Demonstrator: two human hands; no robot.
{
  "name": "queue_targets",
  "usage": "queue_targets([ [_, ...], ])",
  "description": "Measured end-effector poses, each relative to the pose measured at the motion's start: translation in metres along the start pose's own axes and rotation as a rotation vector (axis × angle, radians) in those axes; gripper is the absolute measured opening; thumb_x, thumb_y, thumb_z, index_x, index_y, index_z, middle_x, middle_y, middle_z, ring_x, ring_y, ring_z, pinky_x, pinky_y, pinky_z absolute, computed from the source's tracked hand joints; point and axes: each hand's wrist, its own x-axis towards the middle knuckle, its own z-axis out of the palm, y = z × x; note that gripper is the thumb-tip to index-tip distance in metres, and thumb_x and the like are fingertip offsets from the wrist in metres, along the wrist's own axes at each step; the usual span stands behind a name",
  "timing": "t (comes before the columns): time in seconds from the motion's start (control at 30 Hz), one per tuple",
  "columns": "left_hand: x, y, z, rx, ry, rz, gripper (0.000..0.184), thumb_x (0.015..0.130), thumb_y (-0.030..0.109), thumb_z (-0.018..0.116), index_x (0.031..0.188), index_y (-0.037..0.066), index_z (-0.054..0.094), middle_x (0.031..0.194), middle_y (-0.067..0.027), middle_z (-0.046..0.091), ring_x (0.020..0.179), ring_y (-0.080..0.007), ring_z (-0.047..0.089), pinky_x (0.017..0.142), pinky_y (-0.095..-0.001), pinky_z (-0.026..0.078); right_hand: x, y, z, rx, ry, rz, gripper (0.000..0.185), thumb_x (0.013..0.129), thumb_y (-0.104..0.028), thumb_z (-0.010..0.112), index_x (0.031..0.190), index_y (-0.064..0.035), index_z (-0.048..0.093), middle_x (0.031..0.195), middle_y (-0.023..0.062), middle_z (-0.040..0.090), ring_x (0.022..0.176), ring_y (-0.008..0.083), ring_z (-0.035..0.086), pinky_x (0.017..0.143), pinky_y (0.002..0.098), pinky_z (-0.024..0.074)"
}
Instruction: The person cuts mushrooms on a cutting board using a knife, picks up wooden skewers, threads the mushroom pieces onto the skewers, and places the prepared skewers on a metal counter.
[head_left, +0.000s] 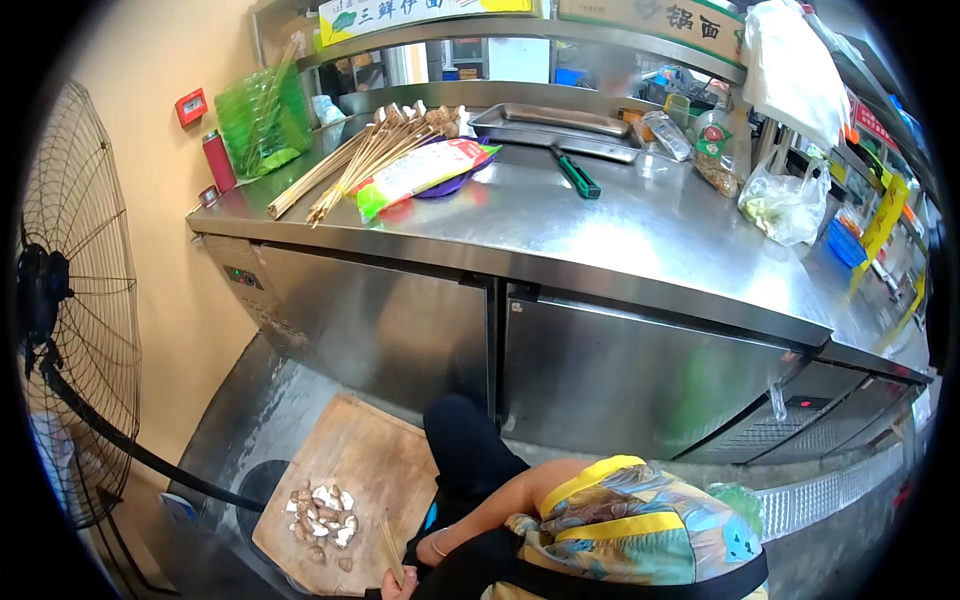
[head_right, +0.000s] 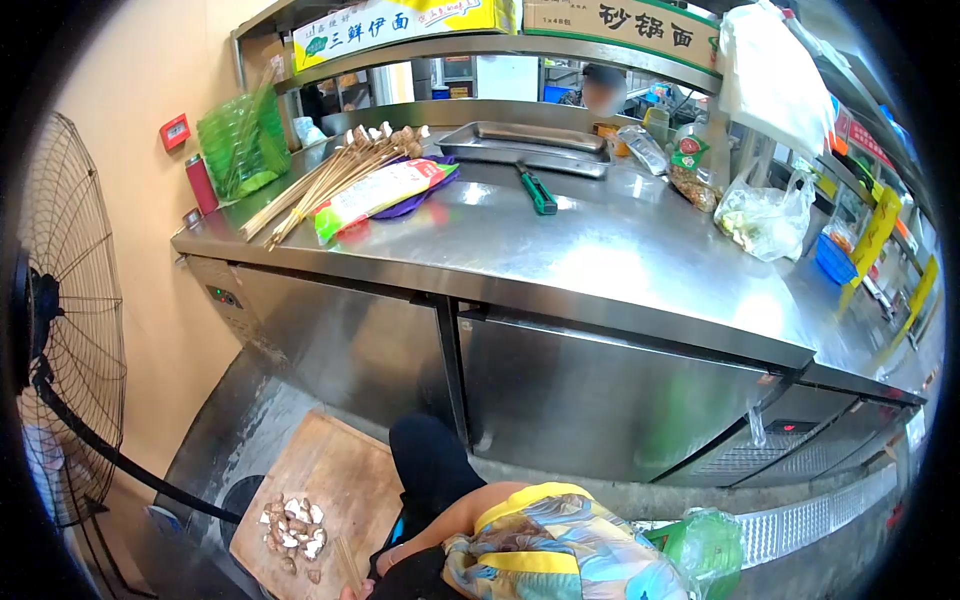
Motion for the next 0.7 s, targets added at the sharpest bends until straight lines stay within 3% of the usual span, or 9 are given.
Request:
queue_targets([
  [0.17, -0.014, 0.029, 0.008, 0.161, 0.081, -0.075, 0.057, 0.082, 0.041, 0.062, 0.127, 0.012, 0.040, 0.095, -0.0182, 0.063, 0.080, -0.0264, 0.061, 0.071, -0.0359, 0.047, -0.022, -0.033, -0.048, -0.089, -0.158, 0.180, 0.027, 0.085, -0.025, 0.049, 0.100, -0.0083, 0.064, 0.106, 0.0133, 0.061, 0.097, 0.0279, 0.058, 0.078, 0.0396, 0.0474],
  [0.23, 0.009, -0.028, 0.004, 0.090, 0.124, 0.249, 0.025, 0.083, 0.029, 0.061, 0.086, 0.005, 0.058, 0.070, -0.0070, 0.059, 0.066, -0.0138, 0.057, 0.063, -0.0286, 0.047, -0.029, -0.045, -0.055, -0.134, -0.237, 0.225, 0.027, 0.084, -0.023, 0.050, 0.101, -0.0092, 0.064, 0.108, 0.0127, 0.061, 0.099, 0.0272, 0.058, 0.079, 0.0397, 0.0476],
  [0.3, -0.016, 0.029, 0.011, 0.085, 0.169, 0.179, 0.027, 0.083, 0.030, 0.061, 0.089, 0.004, 0.059, 0.070, -0.0055, 0.057, 0.068, -0.0108, 0.055, 0.063, -0.0283, 0.046, -0.038, -0.059, -0.062, -0.182, -0.326, 0.254, 0.027, 0.083, -0.022, 0.051, 0.103, -0.0100, 0.065, 0.110, 0.0120, 0.061, 0.100, 0.0265, 0.058, 0.080, 0.0398, 0.0478],
  [0.4, -0.024, 0.038, 0.017, 0.042, 0.211, 0.136, 0.027, 0.083, 0.030, 0.062, 0.088, 0.004, 0.058, 0.070, -0.0074, 0.057, 0.066, -0.0120, 0.054, 0.061, -0.0298, 0.045, -0.057, -0.076, -0.078, -0.255, -0.438, 0.305, 0.028, 0.081, -0.020, 0.052, 0.104, -0.0113, 0.066, 0.113, 0.0111, 0.060, 0.103, 0.0254, 0.058, 0.081, 0.0400, 0.0481],
  [0.43, -0.026, 0.043, 0.019, 0.039, 0.239, 0.197, 0.027, 0.083, 0.030, 0.062, 0.088, 0.004, 0.057, 0.070, -0.0084, 0.057, 0.065, -0.0127, 0.054, 0.061, -0.0305, 0.045, -0.068, -0.081, -0.088, -0.225, -0.400, 0.262, 0.026, 0.080, -0.019, 0.052, 0.096, -0.0040, 0.067, 0.101, 0.0155, 0.064, 0.092, 0.0278, 0.062, 0.076, 0.0397, 0.0486],
  [0.5, -0.031, 0.051, 0.021, 0.016, 0.237, 0.141, 0.026, 0.083, 0.029, 0.061, 0.088, 0.005, 0.057, 0.071, -0.0103, 0.058, 0.063, -0.0164, 0.055, 0.061, -0.0306, 0.045, -0.076, -0.082, -0.092, -0.149, -0.391, 0.232, 0.022, 0.078, -0.014, 0.054, 0.090, -0.0006, 0.067, 0.093, 0.0191, 0.065, 0.087, 0.0303, 0.063, 0.073, 0.0397, 0.0483],
  [0.63, -0.035, 0.060, 0.022, 0.004, 0.278, 0.138, 0.024, 0.082, 0.027, 0.061, 0.089, 0.004, 0.057, 0.072, -0.0107, 0.059, 0.066, -0.0217, 0.058, 0.063, -0.0303, 0.045, -0.083, -0.101, -0.107, -0.167, -0.336, 0.234, 0.018, 0.076, -0.008, 0.054, 0.086, 0.0010, 0.067, 0.089, 0.0204, 0.064, 0.087, 0.0327, 0.062, 0.070, 0.0398, 0.0480],
  [0.67, -0.036, 0.062, 0.022, -0.013, 0.266, 0.111, 0.025, 0.082, 0.027, 0.062, 0.089, 0.004, 0.057, 0.073, -0.0114, 0.060, 0.068, -0.0218, 0.060, 0.063, -0.0311, 0.045, -0.083, -0.081, -0.082, -0.153, -0.184, 0.230, 0.018, 0.076, -0.009, 0.056, 0.086, 0.0007, 0.067, 0.090, 0.0205, 0.064, 0.088, 0.0329, 0.062, 0.072, 0.0397, 0.0481],
  [0.7, -0.038, 0.060, 0.024, -0.024, 0.273, 0.102, 0.025, 0.082, 0.027, 0.062, 0.089, 0.004, 0.057, 0.073, -0.0114, 0.060, 0.068, -0.0218, 0.060, 0.063, -0.0311, 0.045, -0.081, -0.091, -0.092, -0.175, -0.284, 0.256, 0.018, 0.077, -0.009, 0.056, 0.089, 0.0001, 0.066, 0.092, 0.0198, 0.064, 0.092, 0.0331, 0.061, 0.076, 0.0385, 0.0489],
])
